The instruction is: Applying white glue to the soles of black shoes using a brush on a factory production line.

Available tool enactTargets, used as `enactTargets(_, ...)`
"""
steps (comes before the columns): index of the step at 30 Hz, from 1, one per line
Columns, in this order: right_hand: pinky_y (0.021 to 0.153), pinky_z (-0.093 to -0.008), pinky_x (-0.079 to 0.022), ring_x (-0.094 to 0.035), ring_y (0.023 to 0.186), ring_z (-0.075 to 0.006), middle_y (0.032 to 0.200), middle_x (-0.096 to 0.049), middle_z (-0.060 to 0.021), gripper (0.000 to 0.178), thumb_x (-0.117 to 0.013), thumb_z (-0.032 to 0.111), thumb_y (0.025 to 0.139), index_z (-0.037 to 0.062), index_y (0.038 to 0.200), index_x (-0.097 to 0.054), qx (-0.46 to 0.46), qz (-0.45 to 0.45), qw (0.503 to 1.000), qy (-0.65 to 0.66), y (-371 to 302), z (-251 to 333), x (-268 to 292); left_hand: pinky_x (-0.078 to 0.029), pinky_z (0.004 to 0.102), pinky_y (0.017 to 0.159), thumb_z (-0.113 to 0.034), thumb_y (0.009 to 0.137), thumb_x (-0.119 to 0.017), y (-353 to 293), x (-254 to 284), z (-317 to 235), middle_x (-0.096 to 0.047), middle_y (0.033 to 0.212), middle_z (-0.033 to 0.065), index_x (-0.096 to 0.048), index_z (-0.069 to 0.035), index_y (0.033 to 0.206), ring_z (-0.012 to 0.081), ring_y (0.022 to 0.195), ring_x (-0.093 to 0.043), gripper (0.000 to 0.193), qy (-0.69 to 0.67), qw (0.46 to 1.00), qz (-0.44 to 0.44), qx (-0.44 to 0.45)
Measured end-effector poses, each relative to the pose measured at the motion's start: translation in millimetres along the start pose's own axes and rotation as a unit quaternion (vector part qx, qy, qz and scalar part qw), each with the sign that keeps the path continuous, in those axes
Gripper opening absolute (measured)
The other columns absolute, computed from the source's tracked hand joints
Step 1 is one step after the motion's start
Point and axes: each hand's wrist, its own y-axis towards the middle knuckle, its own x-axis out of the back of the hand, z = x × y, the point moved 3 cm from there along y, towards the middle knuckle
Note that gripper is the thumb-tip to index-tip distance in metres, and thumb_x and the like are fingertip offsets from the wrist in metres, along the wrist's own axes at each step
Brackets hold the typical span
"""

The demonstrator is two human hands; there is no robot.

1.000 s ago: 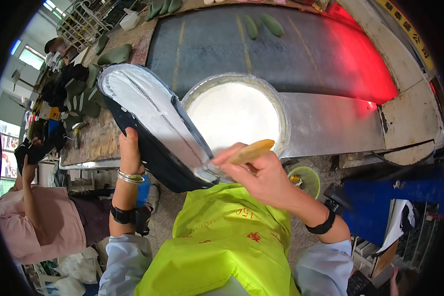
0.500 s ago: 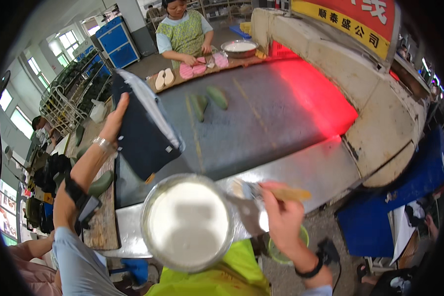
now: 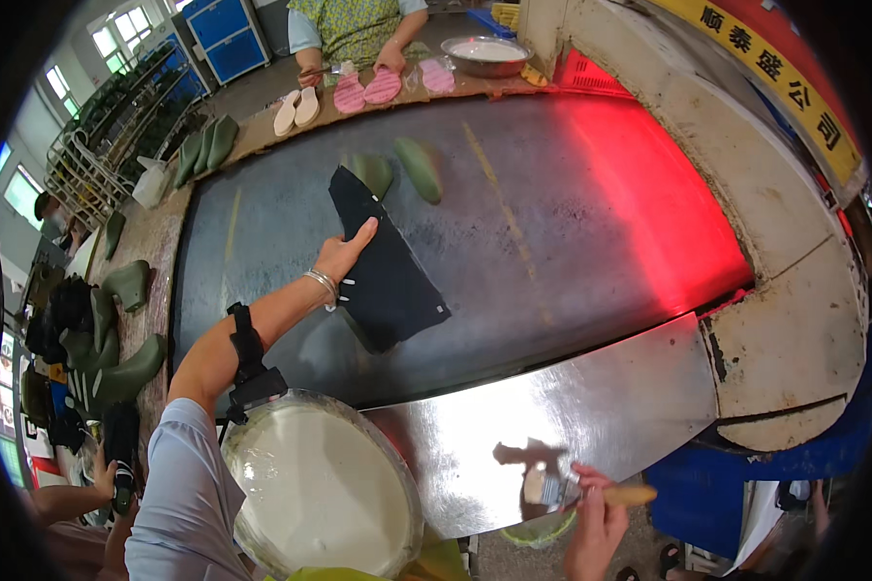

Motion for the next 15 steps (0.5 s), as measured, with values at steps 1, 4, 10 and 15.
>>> enactTargets(1, 0.068, -0.0229, -0.042, -0.053, 0.081, -0.0083, 0.093, -0.063, -0.0057, 0.015, -0.052, 0.009, 0.090, -0.0009, 0.099, -0.059, -0.001, 0.020, 1.000, 0.016, 17, 8, -13, -0.045, 0.0340, 0.089, -0.070, 0.064, -0.065, 6, 4, 10, -0.058, 0.112, 0.0245, -0.051, 0.016, 0.115, 0.0284, 0.106, -0.058, 0.101, -0.001, 1.000, -0.005, 0.005)
enactTargets(4, 0.068, -0.0232, -0.040, -0.051, 0.079, -0.0082, 0.095, -0.062, -0.0049, 0.016, -0.053, 0.014, 0.091, 0.0032, 0.101, -0.059, 0.037, 0.105, 0.993, -0.032, 70, 20, -53, -0.043, 0.0339, 0.091, -0.071, 0.068, -0.061, 10, 7, 29, -0.056, 0.115, 0.0239, -0.050, 0.016, 0.117, 0.0258, 0.108, -0.056, 0.100, -0.045, 0.997, 0.006, 0.069)
enactTargets(10, 0.083, -0.0266, -0.039, -0.052, 0.091, -0.0112, 0.098, -0.059, -0.0029, 0.042, -0.061, 0.029, 0.089, -0.0027, 0.117, -0.054, 0.007, 0.292, 0.948, -0.128, 136, 29, -147, -0.043, 0.0318, 0.092, -0.067, 0.081, -0.050, -37, -3, 1, -0.055, 0.120, 0.0174, -0.051, 0.006, 0.121, 0.0235, 0.109, -0.053, 0.083, -0.323, 0.924, 0.197, 0.051)
enactTargets(15, 0.088, -0.0307, -0.037, -0.047, 0.097, -0.0133, 0.103, -0.055, -0.0048, 0.061, -0.055, 0.050, 0.088, -0.0011, 0.122, -0.054, -0.053, 0.408, 0.906, -0.094, 136, 35, -169, -0.043, 0.0315, 0.092, -0.067, 0.080, -0.051, -63, 12, -7, -0.056, 0.118, 0.0172, -0.051, 0.008, 0.119, 0.0226, 0.108, -0.054, 0.084, -0.297, 0.937, 0.183, 0.001)
